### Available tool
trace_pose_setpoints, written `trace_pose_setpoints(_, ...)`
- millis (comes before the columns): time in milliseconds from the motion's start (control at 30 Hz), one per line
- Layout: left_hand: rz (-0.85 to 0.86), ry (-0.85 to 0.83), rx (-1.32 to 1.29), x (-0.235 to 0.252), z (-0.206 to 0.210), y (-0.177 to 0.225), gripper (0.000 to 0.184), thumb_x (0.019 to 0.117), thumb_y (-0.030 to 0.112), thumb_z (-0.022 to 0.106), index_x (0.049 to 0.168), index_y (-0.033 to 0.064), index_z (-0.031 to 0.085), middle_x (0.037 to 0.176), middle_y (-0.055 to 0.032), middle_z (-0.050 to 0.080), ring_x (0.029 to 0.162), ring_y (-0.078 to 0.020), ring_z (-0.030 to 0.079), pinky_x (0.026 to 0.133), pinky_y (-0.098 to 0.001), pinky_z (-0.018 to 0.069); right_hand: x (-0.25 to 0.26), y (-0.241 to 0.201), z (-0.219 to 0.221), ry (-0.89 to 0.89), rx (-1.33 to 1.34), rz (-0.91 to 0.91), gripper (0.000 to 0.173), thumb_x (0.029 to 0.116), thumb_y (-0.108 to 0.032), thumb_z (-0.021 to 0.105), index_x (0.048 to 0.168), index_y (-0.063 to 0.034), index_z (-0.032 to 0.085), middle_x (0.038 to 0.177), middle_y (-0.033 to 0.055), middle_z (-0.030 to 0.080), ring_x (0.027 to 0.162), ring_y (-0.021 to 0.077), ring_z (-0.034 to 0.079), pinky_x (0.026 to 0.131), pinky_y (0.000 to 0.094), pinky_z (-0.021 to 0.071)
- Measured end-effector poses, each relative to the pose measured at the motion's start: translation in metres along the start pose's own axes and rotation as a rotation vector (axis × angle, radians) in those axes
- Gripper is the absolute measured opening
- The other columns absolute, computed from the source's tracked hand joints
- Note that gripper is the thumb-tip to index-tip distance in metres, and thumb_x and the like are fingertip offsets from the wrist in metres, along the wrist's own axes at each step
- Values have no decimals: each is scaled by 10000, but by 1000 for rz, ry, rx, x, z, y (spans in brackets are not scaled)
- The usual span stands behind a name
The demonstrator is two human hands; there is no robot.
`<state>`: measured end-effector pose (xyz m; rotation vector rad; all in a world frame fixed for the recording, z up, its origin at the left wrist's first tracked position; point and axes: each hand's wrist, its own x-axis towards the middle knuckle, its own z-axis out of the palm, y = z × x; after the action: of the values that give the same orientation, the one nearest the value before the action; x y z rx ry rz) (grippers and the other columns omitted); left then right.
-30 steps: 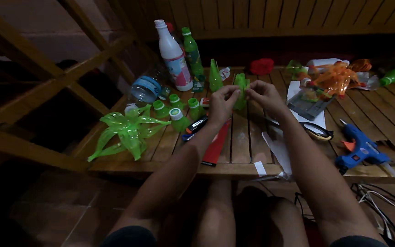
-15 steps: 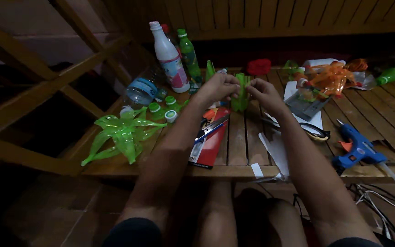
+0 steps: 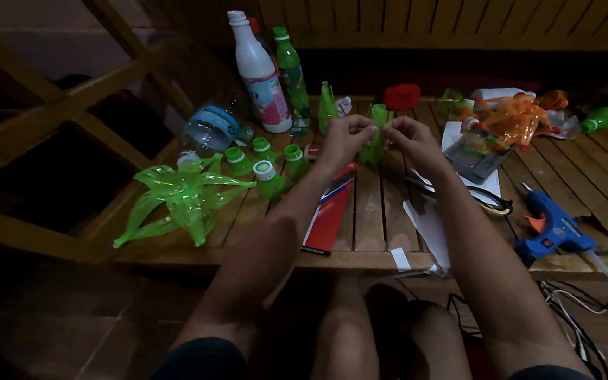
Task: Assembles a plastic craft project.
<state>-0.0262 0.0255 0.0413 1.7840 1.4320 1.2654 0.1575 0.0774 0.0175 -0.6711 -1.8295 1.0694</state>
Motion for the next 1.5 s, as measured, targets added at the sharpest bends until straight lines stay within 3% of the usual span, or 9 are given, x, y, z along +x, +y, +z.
trace_pose_setpoints(567,149,180,108,-7,19,-4,192,1005,144,658,1129,14,724,1034,-88,728,840,-96,683,785,-269,565,-1,-1,4,68,-66,-36,164,1010,-83,610,1096,57,612,904,46,649,766,54,654,747,258,593)
trace_pose_setpoints(833,182,213,145,-8,21,-3,211,1012,156,643,1136,10,731,1068,-109,738,944,-133,702,886,-305,559,0,0,3,58,-76,-54,172,1013,-110,613,1088,45,623,919,50,655,787,67,664,755,272,598)
trace_pose_setpoints(1000,187,211,63,-6,20,-5,242,1016,165,640,1190,7,698,1044,-100,722,851,-114,692,769,-283,579,0,-2,4,49,-118,-59,191,1017,-115,611,1112,50,634,967,70,670,828,66,669,773,270,594)
trace_pose_setpoints(1167,110,189,14,-4,15,-1,206,1011,160,652,1138,3,693,1023,-96,703,836,-109,687,760,-286,587,1,0,2,55,-104,-73,204,1026,-124,602,1123,42,673,964,58,688,811,54,667,777,263,591)
trace_pose_setpoints(1500,117,199,-27,-4,15,-2,189,996,144,673,1118,0,688,1010,-84,704,807,-88,689,742,-260,590,0,-2,3,69,-89,-98,222,1013,-106,623,1163,45,687,992,63,704,792,41,657,757,233,579)
